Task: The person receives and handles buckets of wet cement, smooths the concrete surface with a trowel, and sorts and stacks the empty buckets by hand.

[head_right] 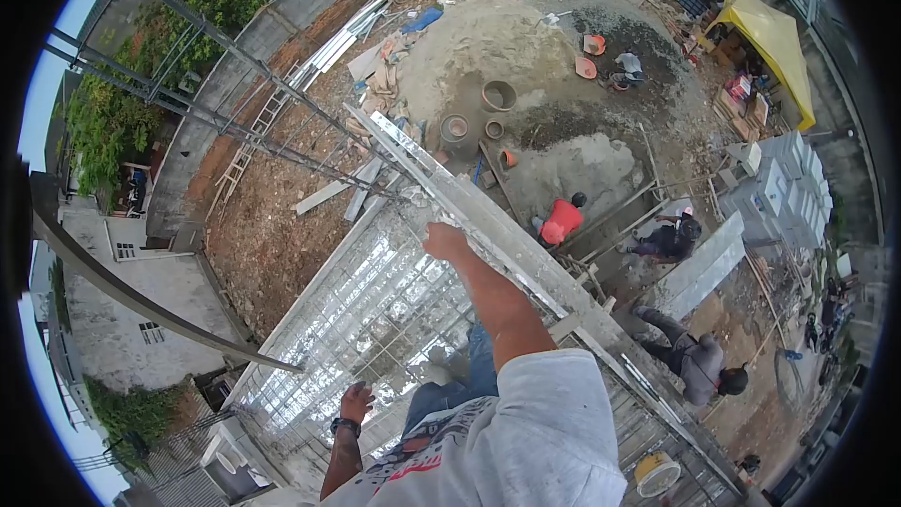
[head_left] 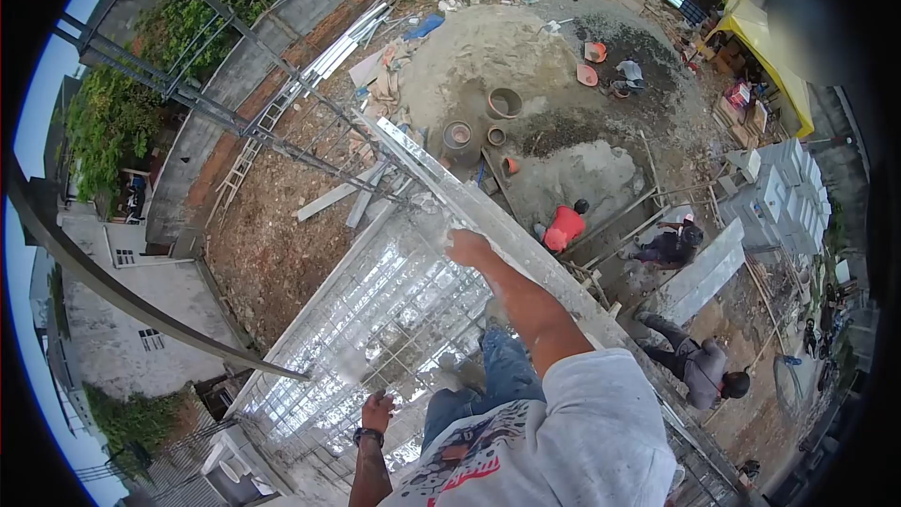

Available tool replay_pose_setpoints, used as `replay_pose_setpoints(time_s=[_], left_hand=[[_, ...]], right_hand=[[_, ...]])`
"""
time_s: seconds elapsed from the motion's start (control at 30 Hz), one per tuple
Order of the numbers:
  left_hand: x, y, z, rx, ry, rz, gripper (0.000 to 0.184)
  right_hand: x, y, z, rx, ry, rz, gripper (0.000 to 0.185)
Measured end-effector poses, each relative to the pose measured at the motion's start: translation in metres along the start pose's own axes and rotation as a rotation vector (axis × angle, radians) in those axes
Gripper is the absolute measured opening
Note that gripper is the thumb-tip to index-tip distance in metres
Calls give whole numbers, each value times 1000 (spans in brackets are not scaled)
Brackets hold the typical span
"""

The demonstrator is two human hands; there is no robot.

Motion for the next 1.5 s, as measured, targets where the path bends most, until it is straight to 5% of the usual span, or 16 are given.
replay_pose_setpoints(time_s=[0.17, 0.5, 0.7, 0.87, 1.03, 1.13, 1.23, 1.5], left_hand=[[4, 11, 15, 11, 46, -72, 50], [20, 87, 64, 108, 279, -201, 52], [36, 113, 154, 323, 413, -277, 54], [44, 138, 177, 386, 482, -382, 52], [36, 169, 159, 514, 607, -480, 50], [27, 180, 131, 413, 667, -523, 49], [25, 162, 112, 311, 802, -600, 51], [79, 191, 90, 453, 1058, -676, 57]], right_hand=[[106, -75, 95, 145, 136, -74, 54], [75, -280, 248, 627, 257, 149, 52], [48, -331, 241, 719, 475, 529, 44], [93, -362, 206, 649, 501, 767, 35], [226, -413, 167, 819, 714, 647, 43], [359, -453, 189, 870, 695, 723, 33], [426, -503, 145, 972, 709, 535, 35], [505, -610, 87, 1173, 885, 886, 41]])
Point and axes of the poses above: each hand's wrist, its own y-axis towards the middle knuckle, its own x-axis out of the palm, z = x × y, the point moved 9 cm from there along y, towards the middle knuckle, and after that the axes turned 6 degrees about -z, right-handed, at the moved point
